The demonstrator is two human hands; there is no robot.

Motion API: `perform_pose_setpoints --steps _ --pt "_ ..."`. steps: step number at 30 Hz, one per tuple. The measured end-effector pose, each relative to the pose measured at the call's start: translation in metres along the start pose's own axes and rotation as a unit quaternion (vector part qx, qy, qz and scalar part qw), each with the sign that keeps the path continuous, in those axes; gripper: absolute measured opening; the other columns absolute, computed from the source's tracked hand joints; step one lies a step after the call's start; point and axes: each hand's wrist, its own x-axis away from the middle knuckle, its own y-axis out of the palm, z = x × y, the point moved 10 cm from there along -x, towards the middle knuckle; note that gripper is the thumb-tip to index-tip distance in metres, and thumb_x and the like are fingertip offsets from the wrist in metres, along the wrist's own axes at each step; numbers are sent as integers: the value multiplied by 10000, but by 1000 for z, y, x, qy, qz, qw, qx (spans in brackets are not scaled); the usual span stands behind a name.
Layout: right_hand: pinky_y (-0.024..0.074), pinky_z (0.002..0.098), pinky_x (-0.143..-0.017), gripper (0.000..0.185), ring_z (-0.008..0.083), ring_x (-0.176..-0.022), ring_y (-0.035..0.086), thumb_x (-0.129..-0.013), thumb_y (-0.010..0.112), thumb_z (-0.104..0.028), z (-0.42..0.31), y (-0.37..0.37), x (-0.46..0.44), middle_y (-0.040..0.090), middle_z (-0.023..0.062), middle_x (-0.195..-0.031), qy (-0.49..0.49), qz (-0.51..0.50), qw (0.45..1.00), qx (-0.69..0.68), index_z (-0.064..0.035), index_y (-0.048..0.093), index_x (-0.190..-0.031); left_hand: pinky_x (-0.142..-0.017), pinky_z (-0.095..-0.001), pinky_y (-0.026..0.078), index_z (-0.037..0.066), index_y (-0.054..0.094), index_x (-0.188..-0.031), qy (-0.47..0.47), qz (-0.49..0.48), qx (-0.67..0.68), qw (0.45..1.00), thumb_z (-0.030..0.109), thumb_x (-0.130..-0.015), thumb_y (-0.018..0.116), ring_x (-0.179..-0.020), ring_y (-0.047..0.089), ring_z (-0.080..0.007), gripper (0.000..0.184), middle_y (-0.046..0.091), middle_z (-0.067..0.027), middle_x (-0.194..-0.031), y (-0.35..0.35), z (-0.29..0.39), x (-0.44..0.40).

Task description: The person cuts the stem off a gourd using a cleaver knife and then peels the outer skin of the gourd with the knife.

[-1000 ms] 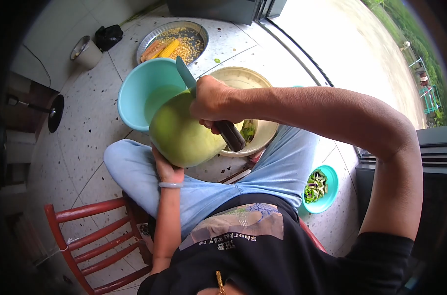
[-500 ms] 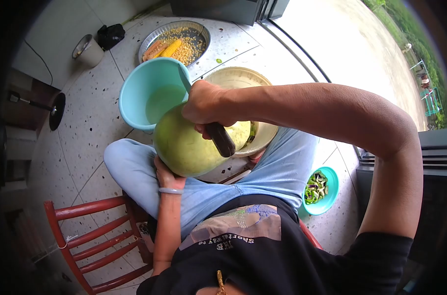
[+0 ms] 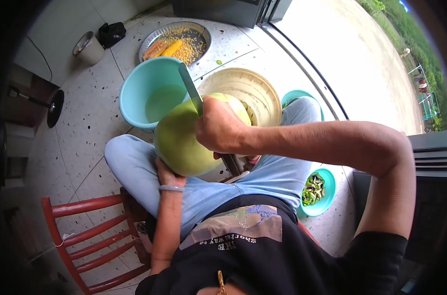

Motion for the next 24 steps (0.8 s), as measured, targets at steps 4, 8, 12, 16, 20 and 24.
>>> perform_pose_setpoints --steps 4,8,12,16,20,24 --pt "507 319 -357 156 189 -432 582 -872 393 -17 12 7 5 570 129 -627 29 -40 999 0 104 473 -930 -898 -372 521 99 586 -1179 0 5 12 1000 453 -975 415 -1080 607 -212 442 609 -53 -1195 -1 1 -3" --pt "506 325 -349 151 209 -413 595 -863 392 -2 18 9 30 586 152 -612 96 -108 989 19 132 459 -884 -920 -393 516 105 570 -1220 4 -30 23 999 446 -973 421 -1112 595 -236 447 596 -72 -1225 -1 -1 -10" --pt "504 339 -350 146 227 -426 614 -856 390 14 23 13 47 593 168 -611 99 -112 989 14 151 441 -863 -930 -412 515 115 558 -1246 -9 -53 26 998 450 -969 431 -1139 580 -253 453 580 -78 -1254 3 -2 -7" --pt "503 344 -353 152 236 -427 613 -860 395 18 23 9 40 594 171 -628 91 -109 990 18 157 419 -919 -919 -442 520 131 558 -1251 -24 -61 22 998 482 -956 448 -1148 577 -263 471 574 -73 -1268 4 -3 -11" --pt "497 342 -351 150 228 -422 602 -871 391 9 18 13 19 578 152 -617 81 -97 992 20 142 421 -932 -920 -560 494 136 564 -1281 -71 -48 12 996 495 -927 376 -1181 567 -311 538 572 -96 -1301 14 -4 -8" --pt "485 338 -347 138 220 -417 595 -876 385 4 14 21 9 571 142 -610 60 -103 992 25 126 435 -916 -936 -582 469 145 552 -1302 -97 -24 18 995 507 -927 367 -1206 545 -321 553 555 -104 -1321 15 -3 0"
